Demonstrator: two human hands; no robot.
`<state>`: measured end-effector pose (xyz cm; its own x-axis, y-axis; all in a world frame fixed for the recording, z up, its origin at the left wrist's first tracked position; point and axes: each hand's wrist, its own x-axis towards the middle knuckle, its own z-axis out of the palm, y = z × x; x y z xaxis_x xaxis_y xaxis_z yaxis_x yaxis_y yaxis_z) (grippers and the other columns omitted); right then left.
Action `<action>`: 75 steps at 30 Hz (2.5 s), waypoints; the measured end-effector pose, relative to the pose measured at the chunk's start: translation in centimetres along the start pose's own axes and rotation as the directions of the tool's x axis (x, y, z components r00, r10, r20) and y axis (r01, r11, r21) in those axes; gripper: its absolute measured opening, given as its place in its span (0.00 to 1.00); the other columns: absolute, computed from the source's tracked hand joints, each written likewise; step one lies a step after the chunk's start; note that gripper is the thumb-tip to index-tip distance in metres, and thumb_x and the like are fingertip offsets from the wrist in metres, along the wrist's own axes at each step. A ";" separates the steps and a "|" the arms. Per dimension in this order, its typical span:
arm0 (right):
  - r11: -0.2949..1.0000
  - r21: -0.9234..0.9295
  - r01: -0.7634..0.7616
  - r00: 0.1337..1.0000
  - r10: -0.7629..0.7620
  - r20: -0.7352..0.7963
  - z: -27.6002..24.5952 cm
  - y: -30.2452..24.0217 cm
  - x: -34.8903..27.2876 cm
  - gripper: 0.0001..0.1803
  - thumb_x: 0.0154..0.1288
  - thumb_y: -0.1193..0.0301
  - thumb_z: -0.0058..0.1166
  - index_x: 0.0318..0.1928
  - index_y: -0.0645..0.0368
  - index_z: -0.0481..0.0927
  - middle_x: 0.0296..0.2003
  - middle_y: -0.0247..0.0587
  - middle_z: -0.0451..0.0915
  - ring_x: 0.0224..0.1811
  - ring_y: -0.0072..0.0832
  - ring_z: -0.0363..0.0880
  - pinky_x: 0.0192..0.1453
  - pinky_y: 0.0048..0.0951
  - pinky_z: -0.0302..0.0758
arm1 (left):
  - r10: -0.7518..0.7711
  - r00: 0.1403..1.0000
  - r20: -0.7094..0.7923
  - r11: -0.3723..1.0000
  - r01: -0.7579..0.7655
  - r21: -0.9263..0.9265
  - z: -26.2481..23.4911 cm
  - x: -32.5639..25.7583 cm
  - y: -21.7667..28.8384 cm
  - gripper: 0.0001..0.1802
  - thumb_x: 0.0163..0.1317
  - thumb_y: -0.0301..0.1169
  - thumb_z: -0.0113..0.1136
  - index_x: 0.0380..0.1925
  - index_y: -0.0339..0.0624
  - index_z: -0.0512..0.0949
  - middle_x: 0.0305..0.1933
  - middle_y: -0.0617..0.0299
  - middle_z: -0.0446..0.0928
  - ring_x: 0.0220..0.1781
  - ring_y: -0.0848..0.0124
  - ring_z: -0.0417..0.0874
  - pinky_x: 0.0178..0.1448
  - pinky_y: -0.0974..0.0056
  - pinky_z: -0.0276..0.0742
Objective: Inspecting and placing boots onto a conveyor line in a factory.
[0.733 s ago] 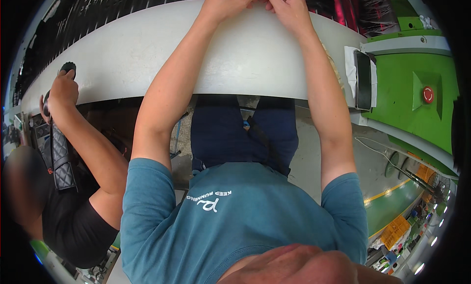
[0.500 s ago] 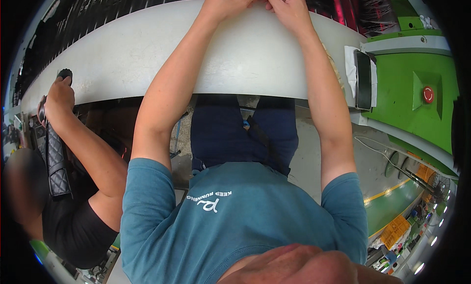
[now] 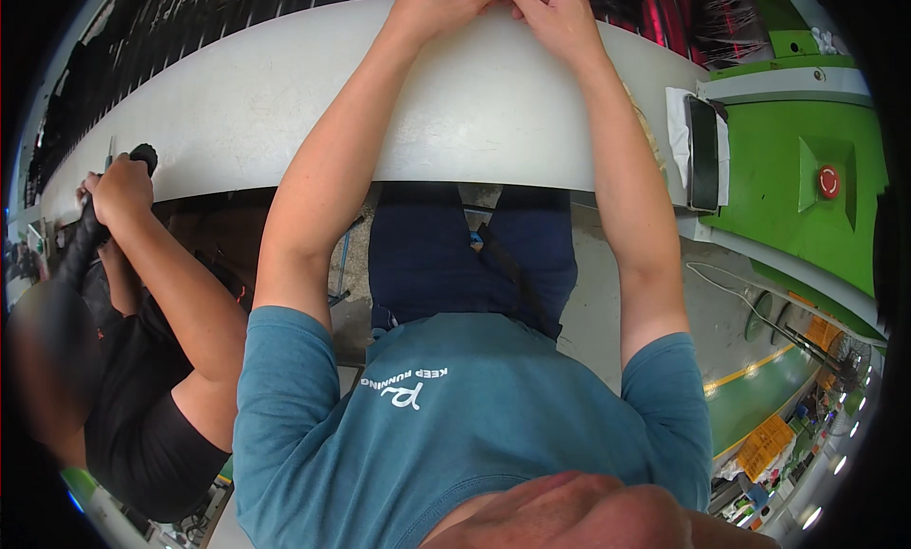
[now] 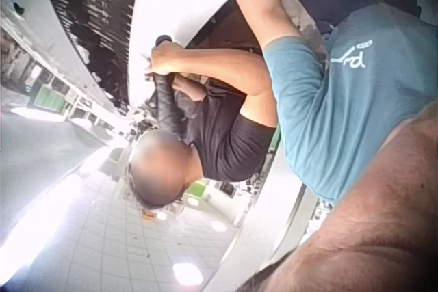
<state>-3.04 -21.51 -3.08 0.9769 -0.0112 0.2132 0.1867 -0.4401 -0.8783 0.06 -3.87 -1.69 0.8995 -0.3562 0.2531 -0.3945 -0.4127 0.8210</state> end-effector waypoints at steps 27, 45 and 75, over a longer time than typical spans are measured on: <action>1.000 -0.023 0.007 1.000 -0.007 -0.004 -0.2 -0.5 0.0 0.20 0.79 0.57 0.56 0.46 0.64 0.86 0.31 0.36 0.85 0.31 0.20 0.81 0.36 0.27 0.78 | -0.007 1.000 0.001 1.000 0.007 -0.005 -0.1 0.0 -0.1 0.16 0.71 0.39 0.65 0.37 0.33 0.85 0.29 0.54 0.87 0.31 0.71 0.87 0.38 0.63 0.82; 0.990 0.140 -0.006 1.000 0.010 -0.025 0.1 -0.2 0.1 0.16 0.79 0.60 0.59 0.40 0.62 0.81 0.29 0.32 0.82 0.30 0.17 0.77 0.33 0.23 0.75 | -0.027 1.000 0.015 0.998 0.028 -0.055 -0.3 -0.2 0.6 0.19 0.71 0.41 0.65 0.36 0.31 0.85 0.30 0.53 0.88 0.33 0.71 0.88 0.40 0.63 0.82; 0.983 0.181 0.013 0.999 -0.004 -0.051 0.3 0.1 0.2 0.15 0.78 0.62 0.60 0.39 0.62 0.81 0.28 0.30 0.81 0.27 0.15 0.75 0.31 0.21 0.73 | -0.008 1.000 0.005 0.995 0.008 -0.096 -0.3 -0.1 0.8 0.15 0.72 0.36 0.65 0.39 0.32 0.84 0.29 0.57 0.87 0.31 0.75 0.87 0.36 0.67 0.81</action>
<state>-2.77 -21.26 -3.29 0.9696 -0.0551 0.2384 0.2153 -0.2706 -0.9383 -0.33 -3.87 -0.88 0.9015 -0.3571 0.2444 -0.3674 -0.3332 0.8683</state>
